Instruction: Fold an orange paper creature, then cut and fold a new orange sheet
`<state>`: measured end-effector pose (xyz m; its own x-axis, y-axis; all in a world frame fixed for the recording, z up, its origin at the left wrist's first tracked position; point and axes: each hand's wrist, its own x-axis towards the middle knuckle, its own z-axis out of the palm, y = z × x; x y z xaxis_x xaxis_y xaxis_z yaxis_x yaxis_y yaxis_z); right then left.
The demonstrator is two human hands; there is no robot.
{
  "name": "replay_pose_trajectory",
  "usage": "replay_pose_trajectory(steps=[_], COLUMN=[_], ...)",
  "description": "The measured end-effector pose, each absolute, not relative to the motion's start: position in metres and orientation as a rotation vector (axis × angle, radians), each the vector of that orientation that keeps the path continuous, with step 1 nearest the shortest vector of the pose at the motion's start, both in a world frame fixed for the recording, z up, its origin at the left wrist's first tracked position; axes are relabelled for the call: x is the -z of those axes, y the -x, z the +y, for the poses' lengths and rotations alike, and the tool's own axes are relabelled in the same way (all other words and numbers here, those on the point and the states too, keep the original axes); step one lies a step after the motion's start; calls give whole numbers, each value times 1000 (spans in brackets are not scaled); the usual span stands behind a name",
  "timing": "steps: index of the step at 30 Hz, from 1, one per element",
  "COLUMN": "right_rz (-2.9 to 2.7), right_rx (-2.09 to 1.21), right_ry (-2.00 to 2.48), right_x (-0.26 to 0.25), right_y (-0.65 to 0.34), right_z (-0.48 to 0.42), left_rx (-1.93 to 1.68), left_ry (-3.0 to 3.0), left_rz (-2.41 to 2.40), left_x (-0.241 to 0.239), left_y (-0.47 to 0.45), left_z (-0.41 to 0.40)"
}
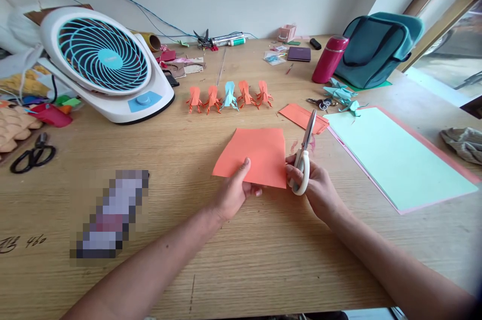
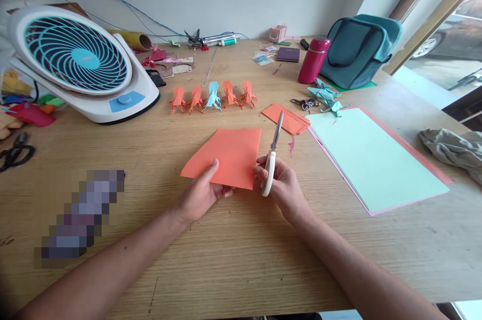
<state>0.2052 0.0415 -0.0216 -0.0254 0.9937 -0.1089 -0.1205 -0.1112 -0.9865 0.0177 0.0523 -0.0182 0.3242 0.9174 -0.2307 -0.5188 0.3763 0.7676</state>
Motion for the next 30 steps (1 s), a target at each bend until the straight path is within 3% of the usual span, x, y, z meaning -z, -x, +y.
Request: replay_pose_trajectory(steps=[4, 11, 16, 30], right_rz=[-1117, -1211, -1120, -972], right_rx=[-1377, -1937, -2181, -2277], right_ry=[1173, 584, 469, 529], right_x=[18, 13, 19, 20], right_y=[-211, -196, -186, -185], right_z=[40, 19, 6, 5], left_rx=[-1122, -1222, -1232, -1252], left_ry=[-497, -368, -314, -294], left_rz=[680, 678, 685, 747], left_x=[16, 17, 19, 15], left_y=[-6, 5, 5, 6], left_z=[68, 82, 84, 85])
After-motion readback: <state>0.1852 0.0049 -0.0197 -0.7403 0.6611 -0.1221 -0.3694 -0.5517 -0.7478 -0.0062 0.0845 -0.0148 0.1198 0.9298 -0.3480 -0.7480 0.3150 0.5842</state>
